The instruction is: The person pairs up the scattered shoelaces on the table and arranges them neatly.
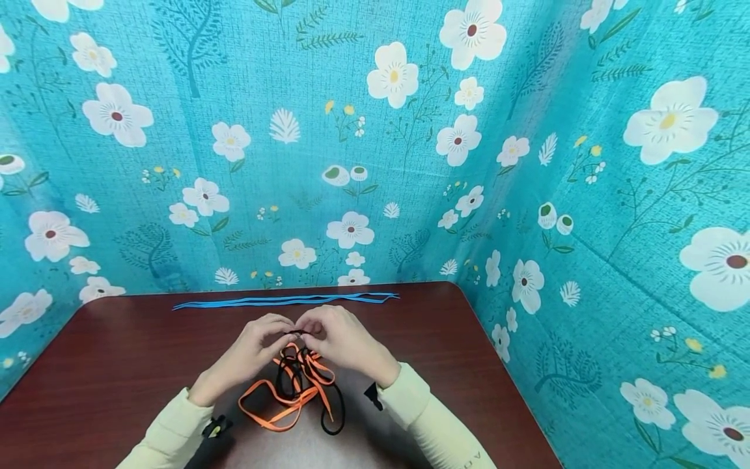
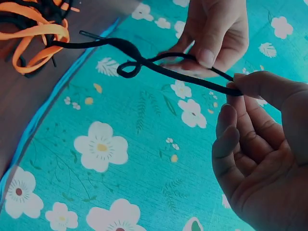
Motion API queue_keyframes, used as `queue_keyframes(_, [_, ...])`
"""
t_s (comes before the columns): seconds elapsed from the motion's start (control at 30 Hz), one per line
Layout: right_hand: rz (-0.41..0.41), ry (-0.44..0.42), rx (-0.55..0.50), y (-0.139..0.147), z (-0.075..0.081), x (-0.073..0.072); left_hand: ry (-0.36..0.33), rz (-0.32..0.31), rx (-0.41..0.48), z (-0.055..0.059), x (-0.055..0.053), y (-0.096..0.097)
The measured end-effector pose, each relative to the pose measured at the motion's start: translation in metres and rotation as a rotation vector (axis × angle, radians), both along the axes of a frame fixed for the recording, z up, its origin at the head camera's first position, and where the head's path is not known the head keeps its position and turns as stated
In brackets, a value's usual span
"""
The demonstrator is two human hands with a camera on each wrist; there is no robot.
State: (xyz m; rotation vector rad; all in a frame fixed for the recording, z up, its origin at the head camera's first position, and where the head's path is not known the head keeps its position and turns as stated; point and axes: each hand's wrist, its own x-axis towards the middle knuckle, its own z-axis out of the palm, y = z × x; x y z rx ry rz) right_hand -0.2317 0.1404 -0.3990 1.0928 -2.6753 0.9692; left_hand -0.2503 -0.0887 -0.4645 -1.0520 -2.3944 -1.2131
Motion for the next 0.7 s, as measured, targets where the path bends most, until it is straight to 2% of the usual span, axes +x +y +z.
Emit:
queue_keyframes(0.17, [-0.019, -0.035, 0.009, 0.004, 0.006, 0.003, -0.043, -0.063, 0.065, 0.009, 0.005, -0.009])
queue_keyframes(0.3, [0.005, -0.073, 0.017, 0.006, 0.006, 0.003, -0.030, -0.077, 0.077, 0.018, 0.010, -0.017])
queue_keyframes(0.47, [0.028, -0.124, 0.035, 0.009, 0.007, 0.004, 0.038, -0.041, 0.086, 0.029, 0.015, -0.028])
queue_keyframes(0.7, [0.048, -0.120, 0.024, 0.019, 0.014, 0.007, 0.105, 0.073, 0.100, 0.045, 0.020, -0.049])
